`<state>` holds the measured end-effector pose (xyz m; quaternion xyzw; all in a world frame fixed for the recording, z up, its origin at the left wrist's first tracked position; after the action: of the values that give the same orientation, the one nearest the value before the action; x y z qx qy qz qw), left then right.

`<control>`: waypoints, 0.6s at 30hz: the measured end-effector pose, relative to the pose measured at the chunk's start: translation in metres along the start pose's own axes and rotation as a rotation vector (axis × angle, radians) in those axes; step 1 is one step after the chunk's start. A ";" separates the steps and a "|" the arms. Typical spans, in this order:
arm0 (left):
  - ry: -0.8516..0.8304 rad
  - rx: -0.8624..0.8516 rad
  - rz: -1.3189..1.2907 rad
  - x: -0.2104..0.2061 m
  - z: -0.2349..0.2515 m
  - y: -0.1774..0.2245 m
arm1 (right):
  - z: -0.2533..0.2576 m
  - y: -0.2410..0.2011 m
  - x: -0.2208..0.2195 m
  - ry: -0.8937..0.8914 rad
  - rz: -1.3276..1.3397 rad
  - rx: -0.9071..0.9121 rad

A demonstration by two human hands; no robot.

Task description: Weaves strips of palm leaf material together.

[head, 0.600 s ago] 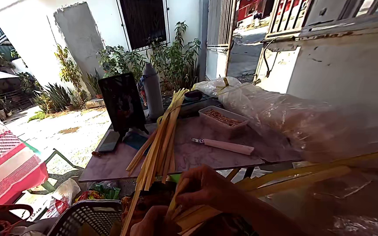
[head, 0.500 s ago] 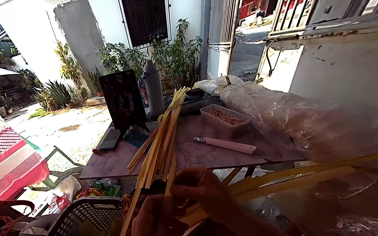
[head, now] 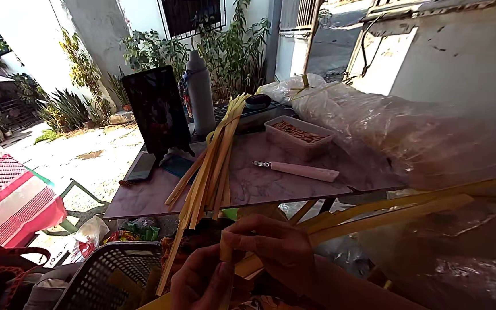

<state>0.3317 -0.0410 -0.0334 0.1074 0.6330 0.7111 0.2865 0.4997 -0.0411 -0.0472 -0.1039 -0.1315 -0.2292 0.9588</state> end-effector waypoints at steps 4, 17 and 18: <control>0.033 0.027 0.078 0.002 0.001 -0.003 | -0.002 0.004 0.003 -0.035 0.162 -0.123; 0.156 0.172 0.246 0.006 0.026 -0.017 | 0.025 0.009 0.016 -0.303 0.141 -0.556; 0.236 0.148 0.287 0.010 0.036 -0.021 | 0.021 0.006 0.009 -0.238 -0.083 -0.292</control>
<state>0.3477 -0.0041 -0.0492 0.1331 0.6910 0.7037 0.0974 0.5057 -0.0343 -0.0256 -0.2630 -0.2134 -0.2715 0.9009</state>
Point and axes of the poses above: each hand's wrist, its own z-axis towards the middle knuckle, its own x-axis out of the back of the hand, y = z × x, the point moved 3 cm from there along z, towards the middle knuckle, and after that the axes turned 6 degrees about x, right-handed, at the moved point
